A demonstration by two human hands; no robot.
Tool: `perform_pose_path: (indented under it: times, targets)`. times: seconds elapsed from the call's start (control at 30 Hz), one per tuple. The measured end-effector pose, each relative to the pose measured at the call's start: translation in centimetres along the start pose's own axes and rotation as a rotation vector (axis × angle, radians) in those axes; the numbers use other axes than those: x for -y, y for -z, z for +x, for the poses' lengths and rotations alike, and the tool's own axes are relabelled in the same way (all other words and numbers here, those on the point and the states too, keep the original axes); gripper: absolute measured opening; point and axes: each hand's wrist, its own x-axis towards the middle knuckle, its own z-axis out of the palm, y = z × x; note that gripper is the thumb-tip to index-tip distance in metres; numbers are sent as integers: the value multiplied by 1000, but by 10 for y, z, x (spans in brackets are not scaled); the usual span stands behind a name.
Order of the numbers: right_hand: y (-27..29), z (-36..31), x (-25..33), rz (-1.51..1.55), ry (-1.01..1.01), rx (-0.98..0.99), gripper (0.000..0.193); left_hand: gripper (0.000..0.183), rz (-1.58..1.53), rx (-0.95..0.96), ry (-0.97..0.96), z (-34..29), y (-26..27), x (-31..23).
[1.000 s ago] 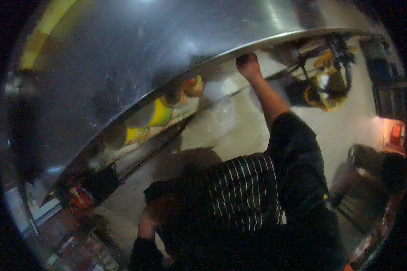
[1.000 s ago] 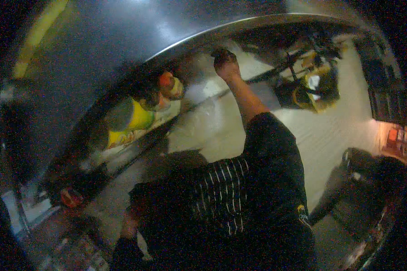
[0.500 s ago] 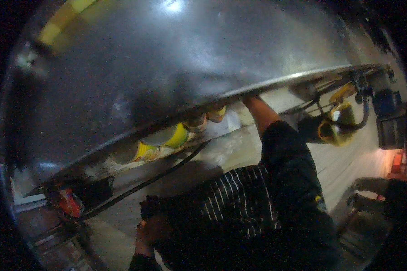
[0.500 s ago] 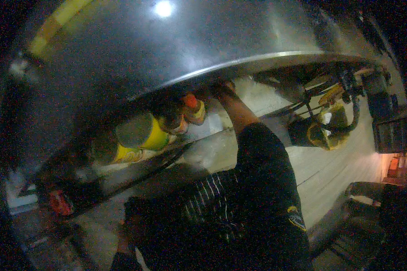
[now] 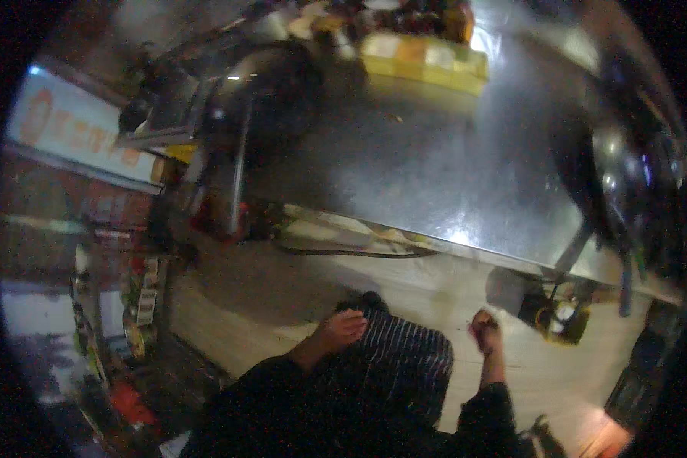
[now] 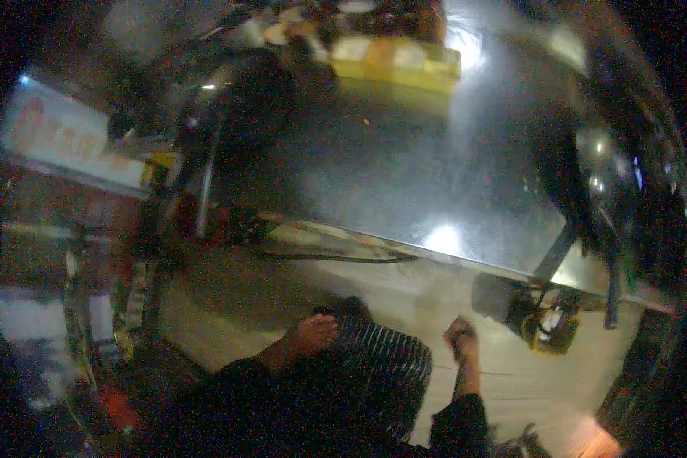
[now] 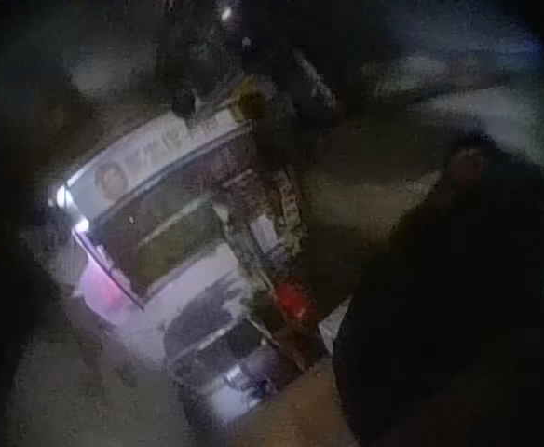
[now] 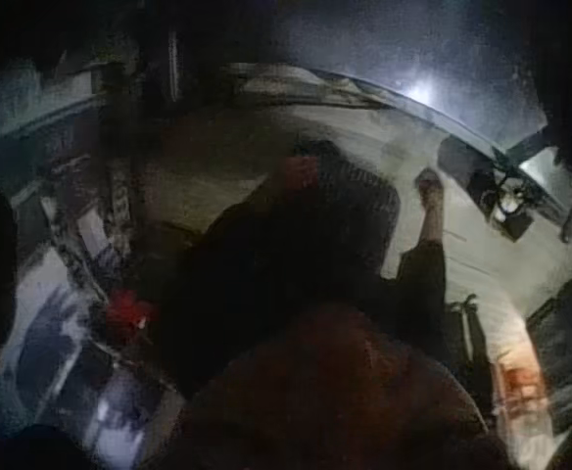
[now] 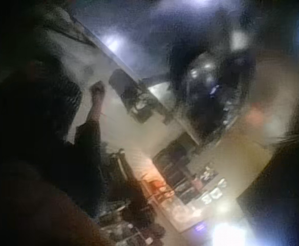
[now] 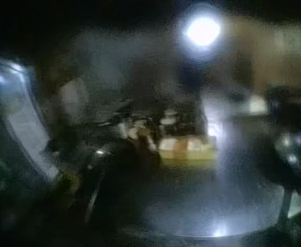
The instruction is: The person retrieves a bag of noodles from a chest freezer, places it on the counter, and then moves to the stove. They light the burner, add oil to a wok, and stir-fry the noodles with a ladle.
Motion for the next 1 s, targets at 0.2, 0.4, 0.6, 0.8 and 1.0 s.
perform_pose_path:
  times: [0.2, 0.4, 0.6, 0.8, 1.0]
  targets:
    - [-141, -157, 11, -13, -310, -68, 15, 67, -946, -321, -272, -140, 42, -156]
    - [-288, -165, 40, -375, -192, 162, 30, 60, -692, -278, -440, -139, 52, -315]
    - [-461, -157, 62, -412, -123, 262, 43, 38, -411, -370, -295, -152, 90, -420]
    - [-579, -156, 44, -521, -11, 377, 40, 17, -411, -103, -216, -249, 169, -439]
    - [-631, -103, 62, -1409, 282, 472, 18, 21, 267, -277, -234, -303, 202, -428]
